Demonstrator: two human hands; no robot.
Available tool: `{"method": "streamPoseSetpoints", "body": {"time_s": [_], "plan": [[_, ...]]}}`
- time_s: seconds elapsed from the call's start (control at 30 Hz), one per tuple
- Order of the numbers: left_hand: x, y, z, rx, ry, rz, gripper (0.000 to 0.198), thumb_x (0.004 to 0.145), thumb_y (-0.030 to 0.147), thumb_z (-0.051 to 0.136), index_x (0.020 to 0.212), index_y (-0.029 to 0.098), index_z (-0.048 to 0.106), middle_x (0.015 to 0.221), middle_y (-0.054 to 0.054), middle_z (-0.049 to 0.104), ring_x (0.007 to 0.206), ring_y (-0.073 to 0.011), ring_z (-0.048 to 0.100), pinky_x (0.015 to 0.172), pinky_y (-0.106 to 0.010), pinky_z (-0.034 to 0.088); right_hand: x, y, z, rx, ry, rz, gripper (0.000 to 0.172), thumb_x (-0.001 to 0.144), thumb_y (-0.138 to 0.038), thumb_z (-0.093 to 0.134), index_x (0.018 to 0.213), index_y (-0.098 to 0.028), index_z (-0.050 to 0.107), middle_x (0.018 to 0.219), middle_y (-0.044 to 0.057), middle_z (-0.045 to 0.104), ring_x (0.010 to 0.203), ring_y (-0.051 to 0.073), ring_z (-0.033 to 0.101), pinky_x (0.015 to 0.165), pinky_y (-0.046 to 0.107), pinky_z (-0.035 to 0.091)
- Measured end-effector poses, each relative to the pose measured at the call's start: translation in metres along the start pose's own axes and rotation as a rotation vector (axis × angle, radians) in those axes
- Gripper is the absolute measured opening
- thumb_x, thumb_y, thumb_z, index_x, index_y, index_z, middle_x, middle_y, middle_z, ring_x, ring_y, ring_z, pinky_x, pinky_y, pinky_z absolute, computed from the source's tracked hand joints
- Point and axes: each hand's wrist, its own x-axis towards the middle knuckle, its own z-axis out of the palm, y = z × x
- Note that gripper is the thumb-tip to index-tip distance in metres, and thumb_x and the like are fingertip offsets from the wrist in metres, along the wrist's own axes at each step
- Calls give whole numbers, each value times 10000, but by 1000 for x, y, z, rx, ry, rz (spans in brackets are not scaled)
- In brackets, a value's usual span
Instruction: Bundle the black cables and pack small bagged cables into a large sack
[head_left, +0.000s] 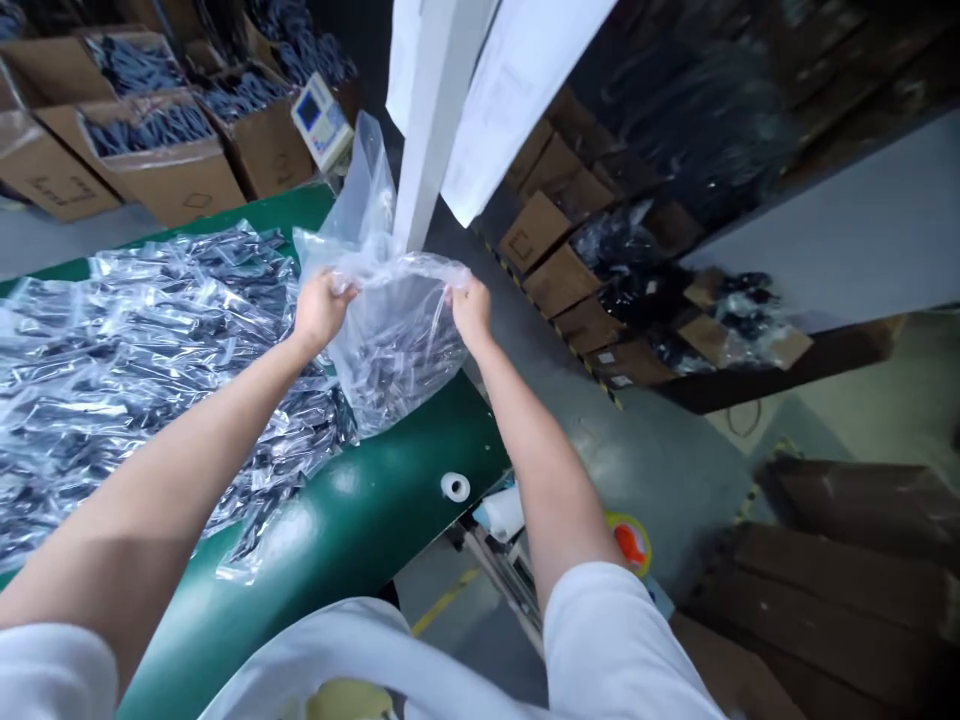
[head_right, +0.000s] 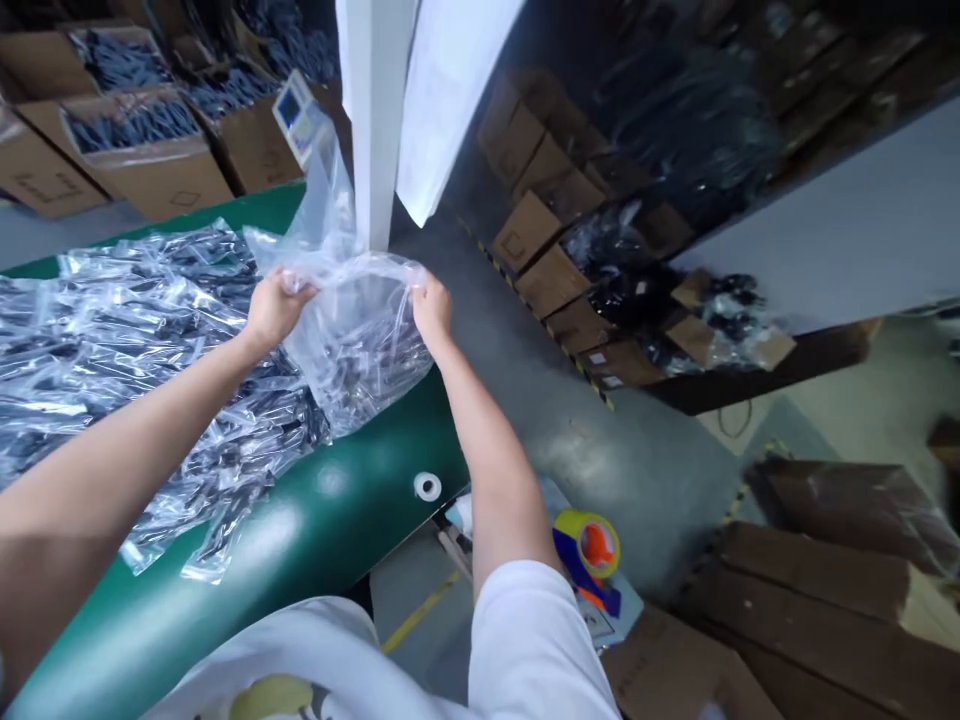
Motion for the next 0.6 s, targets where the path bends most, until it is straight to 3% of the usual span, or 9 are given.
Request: {"method": "streamPoseSetpoints", "body": {"time_s": [0.1,0.2,0.3,0.37,0.5,0.6], "plan": [[23,-10,5,21,96,-12,91,881,199,621,886,132,682,1019,-87,633,980,-244,632,992,-391,486,-8,-6,-4,-31,96,-119,389,931,-227,487,1292,-118,582,1272,176,659,1242,260,603,1091,427,456],[34,-25,6,74,111,-1,85,896,183,606,902,137,677,1012,-92,619,956,-245,640,957,-405,507,-57,-11,3,-146,189,-257,677,961,-409,529,1540,-122,329,1597,222,357,1518,303,303,1218,523,289],[37,-35,8,114,63,58,106,916,194,589,926,147,683,1025,-104,627,959,-253,653,938,-412,524,-102,-8,36,-367,-86,-301,674,980,-510,502,1559,-195,363,1661,184,274,1552,350,217,1236,620,121],[33,-37,12,126,42,119,130,912,178,587,989,151,688,1094,-118,635,1046,-271,641,979,-419,513,-110,-4,66,-442,-227,-278,674,977,-537,504,1557,-213,392,1655,175,304,1545,356,236,1230,637,73],[2,-32,20,182,-36,315,442,876,116,586,1317,131,581,1271,-170,616,1204,-319,583,1061,-484,473,-85,-4,111,-437,-306,-260,641,991,-542,472,1544,-221,427,1653,138,328,1548,304,234,1250,581,36],[-50,-34,20,169,-9,361,625,866,110,584,1471,115,427,1442,-230,518,1342,-344,504,1128,-526,423,-75,-10,116,-447,-346,-260,578,999,-502,458,1482,-188,513,1644,136,349,1544,280,234,1258,547,60]]}}
